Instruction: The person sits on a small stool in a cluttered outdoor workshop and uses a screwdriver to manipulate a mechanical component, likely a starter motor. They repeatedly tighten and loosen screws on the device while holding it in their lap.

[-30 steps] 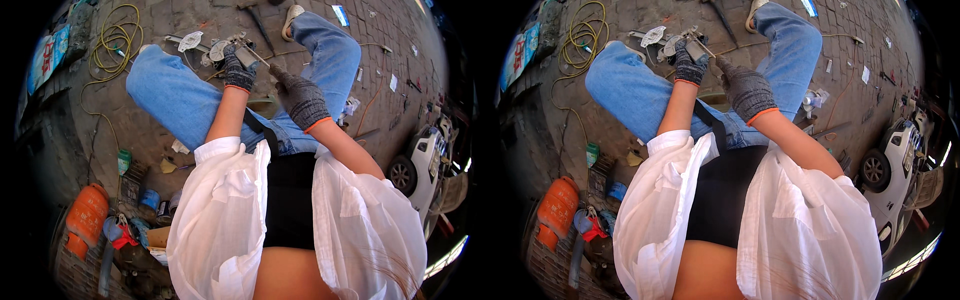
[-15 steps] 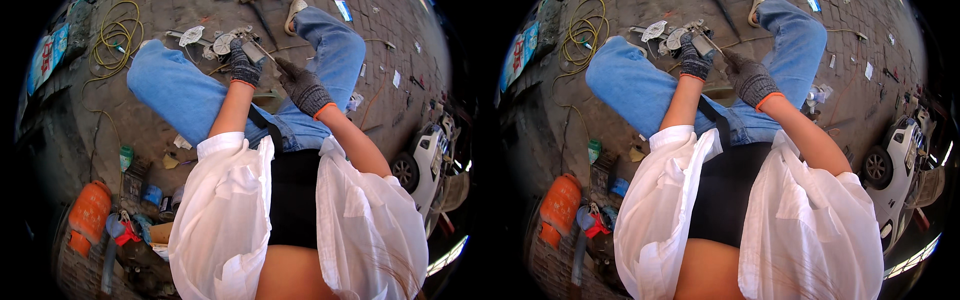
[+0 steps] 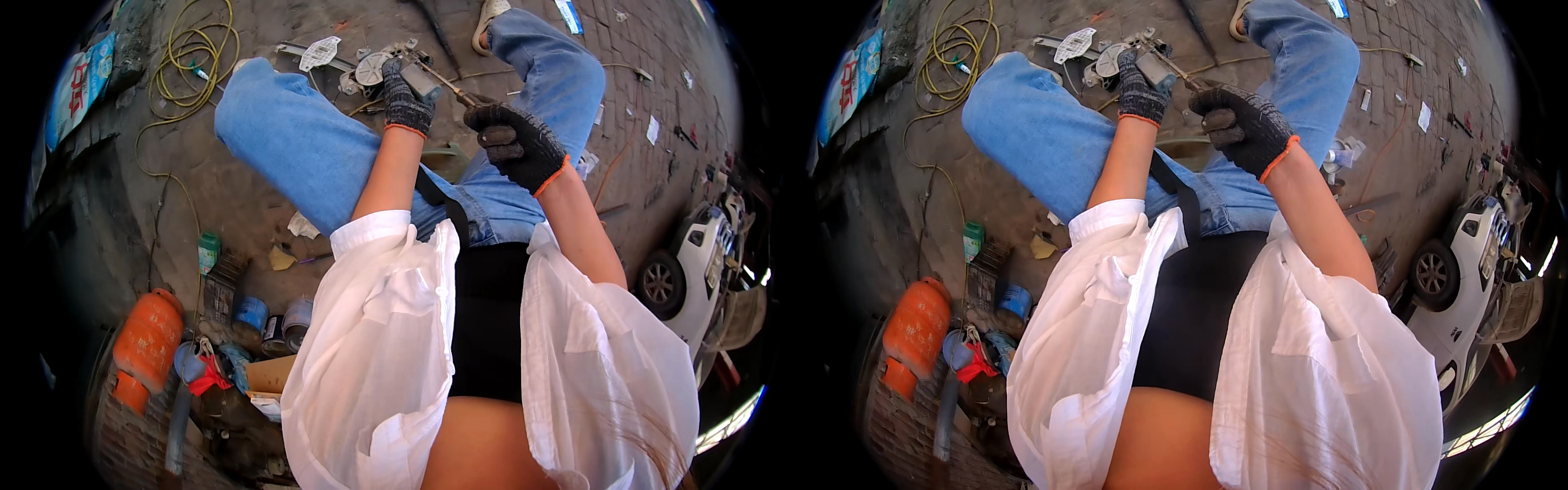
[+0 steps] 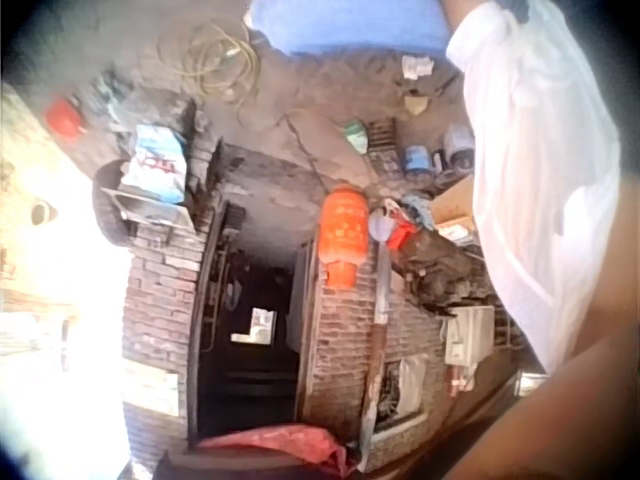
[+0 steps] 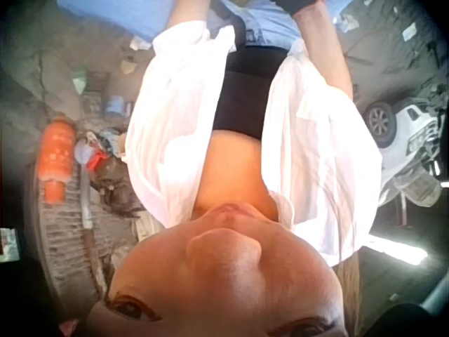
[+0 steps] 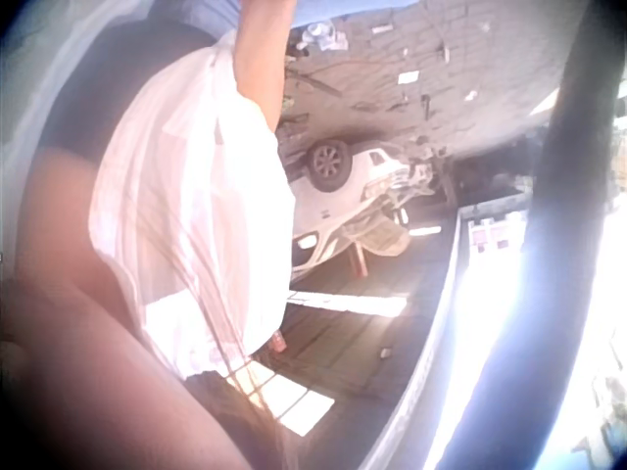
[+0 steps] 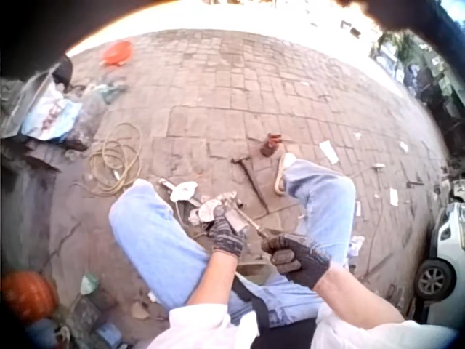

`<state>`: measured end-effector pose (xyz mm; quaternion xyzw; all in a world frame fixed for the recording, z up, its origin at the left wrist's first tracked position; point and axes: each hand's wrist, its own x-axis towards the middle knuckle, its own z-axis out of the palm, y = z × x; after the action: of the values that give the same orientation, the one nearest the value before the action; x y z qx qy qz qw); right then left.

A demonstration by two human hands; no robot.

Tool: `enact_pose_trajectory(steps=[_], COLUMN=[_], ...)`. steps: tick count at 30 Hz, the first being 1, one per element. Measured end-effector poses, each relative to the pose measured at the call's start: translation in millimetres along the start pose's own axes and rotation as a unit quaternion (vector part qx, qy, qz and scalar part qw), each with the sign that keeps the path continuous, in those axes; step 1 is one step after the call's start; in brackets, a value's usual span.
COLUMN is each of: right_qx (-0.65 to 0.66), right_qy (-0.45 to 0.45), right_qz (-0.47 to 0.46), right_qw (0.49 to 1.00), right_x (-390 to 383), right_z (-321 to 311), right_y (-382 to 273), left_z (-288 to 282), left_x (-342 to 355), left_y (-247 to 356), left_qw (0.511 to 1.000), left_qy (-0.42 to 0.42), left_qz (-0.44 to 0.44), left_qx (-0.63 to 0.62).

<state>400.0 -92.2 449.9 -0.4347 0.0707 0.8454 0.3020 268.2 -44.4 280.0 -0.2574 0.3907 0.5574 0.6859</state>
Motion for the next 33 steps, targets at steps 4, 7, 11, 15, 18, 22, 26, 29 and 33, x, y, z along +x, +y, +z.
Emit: enact_pose_trajectory(steps=[4,7,11,15,18,22,26,29,33], right_qx=[-0.473,-0.79,-0.697,-0.164,-0.112,-0.696,-0.681,-0.508,-0.24], right_qy=[0.183,0.153,0.168,0.046,0.036,0.133,0.15,0.166,0.033], right_qz=[-0.089,-0.326,-0.243,-0.045,-0.007,-0.256,-0.258,-0.16,-0.039], right_qw=[0.857,0.497,0.653,0.984,0.993,0.658,0.668,0.83,0.969], right_x=[-1.2,11.0,4.7,-3.2,-5.4,9.8,5.9,-3.7,-0.7], right_z=[20.5,-7.7,4.7,2.3,6.8,-12.8,-14.3,-1.1,-15.9], right_y=[3.9,18.0,16.9,-0.5,-4.1,6.8,9.8,7.7,0.3], left_z=[-3.0,4.3,-5.1,0.1,9.2,-6.3,-9.0,-4.7,-3.5], left_x=[5.6,-0.3,10.2,-4.0,-15.6,13.3,14.6,8.9,5.7], left_y=[-2.3,-4.7,0.2,7.7,3.5,-7.6,-7.0,-1.2,-1.9], left_qw=[1.0,1.0,0.999,0.999,0.998,1.0,1.0,1.0,0.999], left_qy=[-0.009,0.024,-0.036,-0.005,0.037,-0.018,0.018,0.006,0.03], left_qz=[-0.007,0.008,0.017,0.001,0.017,0.002,0.009,-0.004,0.009], left_qx=[0.01,0.013,-0.018,0.032,0.041,-0.016,-0.004,-0.001,0.018])
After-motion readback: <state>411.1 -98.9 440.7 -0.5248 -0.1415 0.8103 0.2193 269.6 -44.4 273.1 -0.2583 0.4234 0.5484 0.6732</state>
